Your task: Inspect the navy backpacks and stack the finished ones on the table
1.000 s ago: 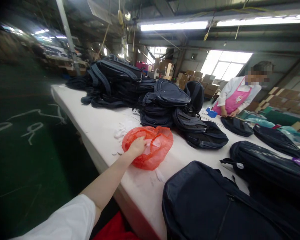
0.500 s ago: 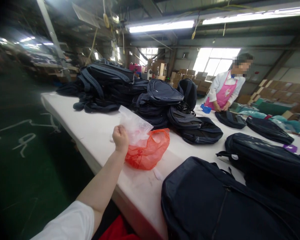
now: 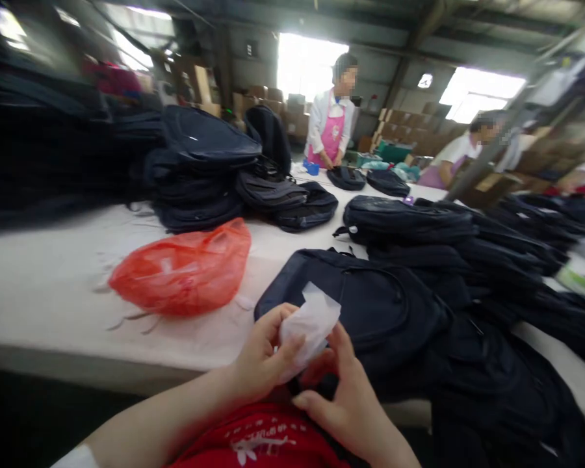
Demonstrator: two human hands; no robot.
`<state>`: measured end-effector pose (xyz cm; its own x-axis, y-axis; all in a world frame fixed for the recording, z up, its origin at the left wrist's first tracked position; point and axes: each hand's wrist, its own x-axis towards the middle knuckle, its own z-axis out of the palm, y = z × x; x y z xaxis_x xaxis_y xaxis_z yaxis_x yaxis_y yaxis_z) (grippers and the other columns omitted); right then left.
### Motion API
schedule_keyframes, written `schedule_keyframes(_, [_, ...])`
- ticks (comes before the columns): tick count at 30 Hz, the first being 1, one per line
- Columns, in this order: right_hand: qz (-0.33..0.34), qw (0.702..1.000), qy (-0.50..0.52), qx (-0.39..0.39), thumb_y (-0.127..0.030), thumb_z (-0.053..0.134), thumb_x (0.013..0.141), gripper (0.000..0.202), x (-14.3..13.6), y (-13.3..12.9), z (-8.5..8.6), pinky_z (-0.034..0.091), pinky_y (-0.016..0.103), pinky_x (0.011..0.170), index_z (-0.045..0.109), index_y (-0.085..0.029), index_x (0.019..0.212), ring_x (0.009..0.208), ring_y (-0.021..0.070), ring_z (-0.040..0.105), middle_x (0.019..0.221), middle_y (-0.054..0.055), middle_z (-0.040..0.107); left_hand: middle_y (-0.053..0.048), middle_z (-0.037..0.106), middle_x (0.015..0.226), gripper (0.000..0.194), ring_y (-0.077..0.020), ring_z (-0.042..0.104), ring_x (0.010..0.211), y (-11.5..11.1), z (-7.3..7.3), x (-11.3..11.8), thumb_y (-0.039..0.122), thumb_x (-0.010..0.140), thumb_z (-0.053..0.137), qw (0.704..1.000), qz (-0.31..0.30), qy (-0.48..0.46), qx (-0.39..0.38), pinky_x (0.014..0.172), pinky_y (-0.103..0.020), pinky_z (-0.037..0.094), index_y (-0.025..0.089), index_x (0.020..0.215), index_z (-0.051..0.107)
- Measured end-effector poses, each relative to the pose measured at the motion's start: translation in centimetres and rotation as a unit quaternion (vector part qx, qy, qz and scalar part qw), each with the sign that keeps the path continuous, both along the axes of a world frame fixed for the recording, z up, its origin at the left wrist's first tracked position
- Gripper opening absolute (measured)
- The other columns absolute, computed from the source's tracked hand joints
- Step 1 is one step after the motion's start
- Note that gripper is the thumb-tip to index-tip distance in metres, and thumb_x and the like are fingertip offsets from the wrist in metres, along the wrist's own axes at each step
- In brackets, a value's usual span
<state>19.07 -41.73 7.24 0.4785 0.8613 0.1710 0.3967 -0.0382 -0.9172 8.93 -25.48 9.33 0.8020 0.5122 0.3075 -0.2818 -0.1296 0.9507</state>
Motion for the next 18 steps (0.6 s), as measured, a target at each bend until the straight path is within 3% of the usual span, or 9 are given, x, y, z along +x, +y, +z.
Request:
schedule_keyframes(3, [-0.027, 0.997, -0.066, -0.033, -0.030, 0.061, 0.083, 0.066, 0.1, 0.7, -0.6, 0.047, 0.041, 0.098, 0.034, -0.024, 0.143, 0.113, 0.0250, 0.057, 0.128, 0.012, 0.057, -0.008, 0.061, 0.095, 0.042, -0.0184, 0.057, 0.087, -1.8, -0.8, 0.7, 0.044, 0.097, 0.034, 0.985, -0.149, 0.021, 0.083, 0.082, -0.032, 0.048, 0.016, 0.089, 0.065])
schedule_keyframes(6, [-0.053, 0.990, -0.130, -0.005, -0.019, 0.045, 0.088, 0.045, 1.7, -1.3, -0.7, 0.050, 0.034, 0.093, 0.053, -0.027, 0.132, 0.108, 0.0207, 0.060, 0.119, 0.007, 0.062, -0.009, 0.063, 0.101, 0.045, -0.0199, 0.058, 0.091, -1.4, -0.8, 2.0, 0.039, 0.098, 0.028, 0.964, -0.226, 0.036, 0.137, 0.086, -0.033, 0.049, 0.018, 0.089, 0.067])
schedule_keyframes(8, [-0.140, 0.976, -0.163, 0.035, -0.016, 0.045, 0.087, 0.038, 3.1, -3.3, -0.3, 0.053, 0.029, 0.083, 0.066, -0.029, 0.115, 0.098, 0.0182, 0.063, 0.108, 0.005, 0.065, -0.010, 0.063, 0.110, 0.035, -0.0218, 0.058, 0.100, -1.3, -0.9, 3.3, 0.036, 0.097, 0.034, 0.963, -0.196, 0.045, 0.180, 0.091, -0.035, 0.048, 0.020, 0.100, 0.066])
schedule_keyframes(9, [-0.224, 0.957, -0.173, 0.065, -0.015, 0.047, 0.085, 0.034, 3.8, -4.3, 0.1, 0.053, 0.029, 0.082, 0.069, -0.029, 0.108, 0.096, 0.0179, 0.063, 0.106, 0.004, 0.066, -0.011, 0.062, 0.114, 0.031, -0.0226, 0.057, 0.104, -1.4, -1.0, 4.1, 0.035, 0.095, 0.038, 0.963, -0.167, 0.049, 0.207, 0.094, -0.037, 0.047, 0.021, 0.104, 0.064])
schedule_keyframes(11, [-0.414, 0.883, -0.165, 0.150, -0.017, 0.052, 0.084, 0.029, 5.1, -5.5, 0.9, 0.051, 0.035, 0.090, 0.069, -0.025, 0.106, 0.101, 0.0198, 0.062, 0.110, 0.005, 0.065, -0.011, 0.061, 0.119, 0.030, -0.0243, 0.056, 0.111, -2.1, -1.6, 5.9, 0.036, 0.091, 0.048, 0.953, -0.121, 0.072, 0.267, 0.099, -0.040, 0.045, 0.022, 0.113, 0.061])
schedule_keyframes(13, [-0.530, 0.800, -0.130, 0.251, -0.022, 0.054, 0.086, 0.032, 6.3, -6.0, 1.6, 0.045, 0.044, 0.099, 0.064, -0.022, 0.117, 0.108, 0.0222, 0.060, 0.115, 0.007, 0.063, -0.014, 0.057, 0.128, 0.050, -0.0290, 0.051, 0.120, -3.3, -2.6, 7.8, 0.045, 0.082, 0.061, 0.934, -0.112, 0.112, 0.321, 0.104, -0.044, 0.041, 0.019, 0.124, 0.055])
schedule_keyframes(14, [-0.550, 0.773, -0.116, 0.294, -0.024, 0.053, 0.087, 0.035, 6.7, -6.0, 1.9, 0.043, 0.046, 0.102, 0.060, -0.020, 0.121, 0.109, 0.0228, 0.059, 0.116, 0.008, 0.062, -0.017, 0.053, 0.133, 0.068, -0.0326, 0.048, 0.125, -4.0, -3.2, 8.7, 0.050, 0.074, 0.067, 0.923, -0.112, 0.137, 0.341, 0.106, -0.047, 0.039, 0.016, 0.130, 0.050])
schedule_keyframes(16, [-0.545, 0.761, -0.117, 0.333, -0.029, 0.052, 0.090, 0.038, 7.0, -5.8, 2.0, 0.041, 0.048, 0.103, 0.056, -0.018, 0.126, 0.112, 0.0236, 0.058, 0.117, 0.010, 0.061, -0.022, 0.049, 0.137, 0.092, -0.0380, 0.044, 0.128, -5.2, -4.5, 10.4, 0.054, 0.063, 0.074, 0.907, -0.109, 0.180, 0.366, 0.107, -0.049, 0.037, 0.011, 0.138, 0.042])
schedule_keyframes(18, [-0.522, 0.787, -0.139, 0.299, -0.032, 0.048, 0.092, 0.040, 6.8, -5.8, 1.4, 0.041, 0.048, 0.103, 0.054, -0.017, 0.128, 0.115, 0.0247, 0.056, 0.119, 0.011, 0.060, -0.021, 0.055, 0.130, 0.078, -0.0363, 0.052, 0.120, -5.6, -5.6, 11.9, 0.045, 0.069, 0.071, 0.904, -0.112, 0.192, 0.366, 0.103, -0.047, 0.040, 0.011, 0.134, 0.047])
